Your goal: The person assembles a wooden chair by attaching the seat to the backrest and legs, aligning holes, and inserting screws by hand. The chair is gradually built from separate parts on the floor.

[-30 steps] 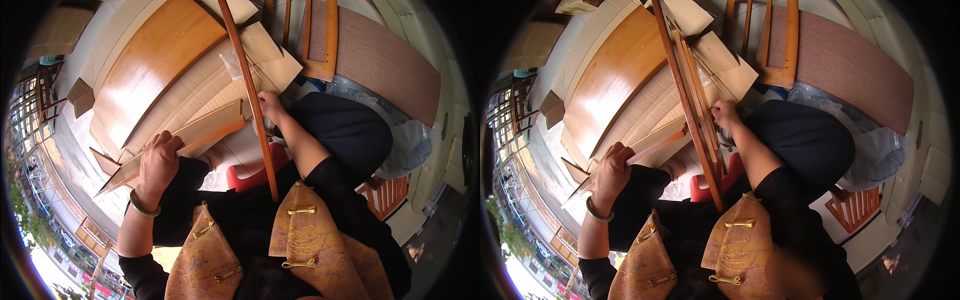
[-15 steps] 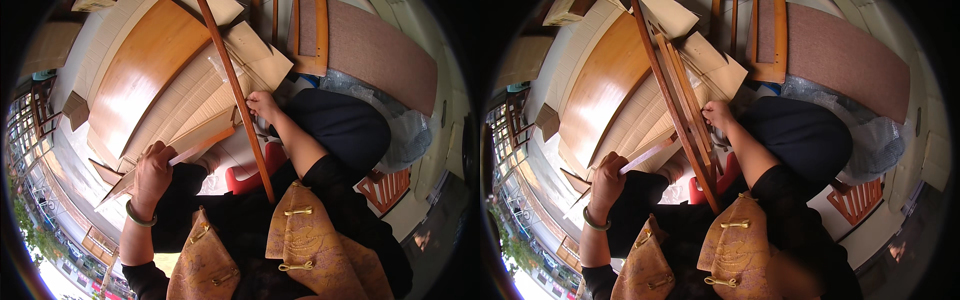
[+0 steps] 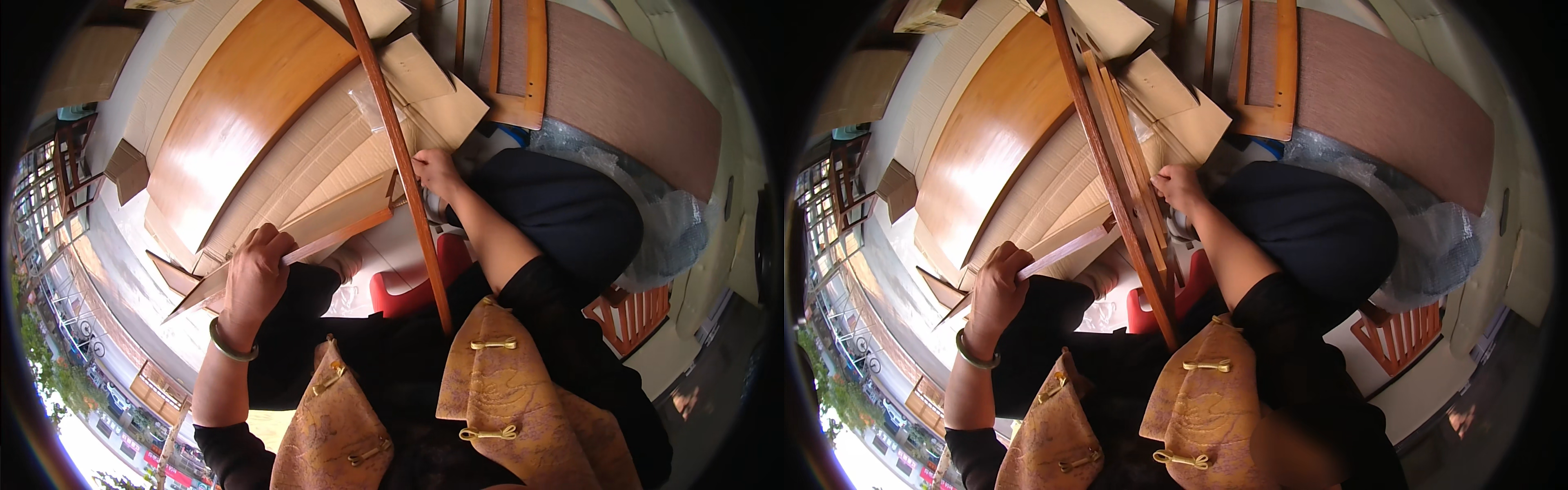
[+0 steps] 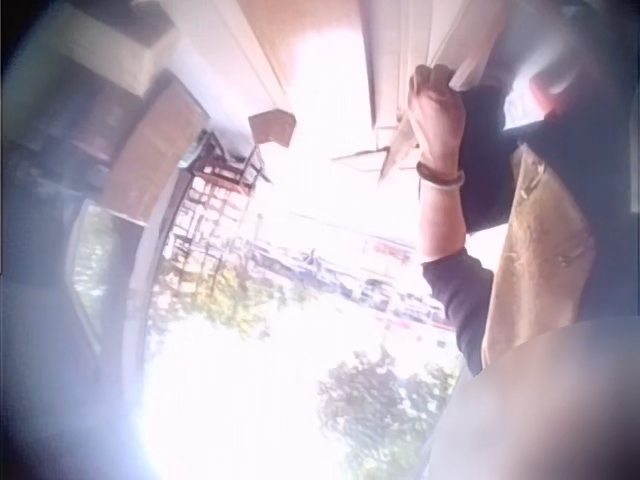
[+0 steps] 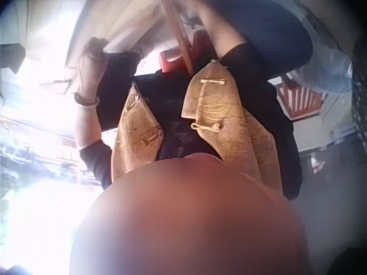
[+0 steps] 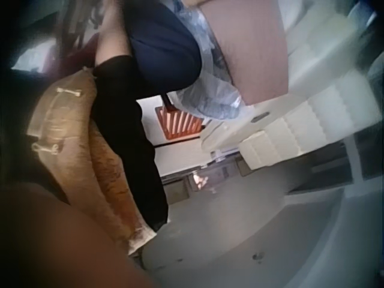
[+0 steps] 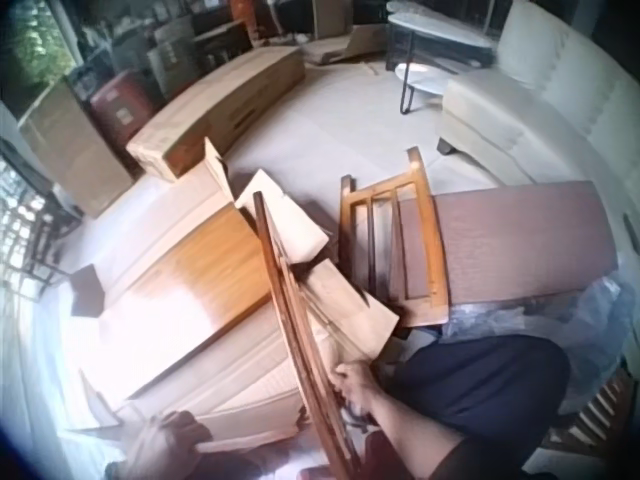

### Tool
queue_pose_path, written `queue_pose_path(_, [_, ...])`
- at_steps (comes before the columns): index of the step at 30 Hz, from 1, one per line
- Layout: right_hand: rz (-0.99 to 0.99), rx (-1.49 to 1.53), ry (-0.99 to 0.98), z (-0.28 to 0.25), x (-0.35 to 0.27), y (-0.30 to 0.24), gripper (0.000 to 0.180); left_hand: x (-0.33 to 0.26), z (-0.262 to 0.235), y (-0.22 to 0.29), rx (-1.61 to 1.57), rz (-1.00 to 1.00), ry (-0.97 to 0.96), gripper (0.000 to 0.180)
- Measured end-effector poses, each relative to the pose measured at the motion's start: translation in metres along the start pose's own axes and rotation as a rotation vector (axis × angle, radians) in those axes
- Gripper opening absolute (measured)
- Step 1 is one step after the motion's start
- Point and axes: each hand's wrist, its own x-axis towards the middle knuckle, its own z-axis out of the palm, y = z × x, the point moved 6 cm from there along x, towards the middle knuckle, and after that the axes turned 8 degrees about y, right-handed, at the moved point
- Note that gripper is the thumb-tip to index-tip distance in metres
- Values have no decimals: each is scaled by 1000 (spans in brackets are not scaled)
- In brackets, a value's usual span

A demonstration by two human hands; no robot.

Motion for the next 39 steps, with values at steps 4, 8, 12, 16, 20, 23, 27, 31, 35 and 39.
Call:
queue_pose_path(4, [-233, -169, 89, 9, 12, 6, 29, 0, -1, -2, -10, -3, 11, 16])
queue_pose_path(8, [-253, -54, 149, 12, 20, 26, 30, 1, -2, -4, 3, 16, 7, 18])
queue_pose_path(12, [49, 348, 15, 20, 26, 57, 35, 1, -4, -8, 37, 53, 40, 20])
queue_pose_path(16, [67, 483, 82, 34, 40, 43, 26, -3, -5, -9, 7, 118, 105, 19])
queue_pose_path(20, [-770, -3, 55, 11, 3, -40, 19, -3, -1, -12, 4, 166, 114, 15])
queue_pose_path(23, [-395, 107, -54, -11, -32, -59, 18, -8, -3, -12, 29, 152, 117, 13])
queue_pose_path(27, [-219, 187, -145, -21, -87, -95, 17, -22, -11, -1, 12, 183, 181, 10])
queue_pose_path(31, [-175, 195, -211, -11, -112, -121, 16, -36, -33, 2, 57, 207, 324, 10])
queue_pose_path(35, [-154, 195, -281, 11, -114, -142, 16, -46, -64, -27, 123, 52, 347, 17])
queue_pose_path(39, [-131, 181, -347, 47, -88, -168, 16, -51, -88, -61, 139, 9, 443, 30])
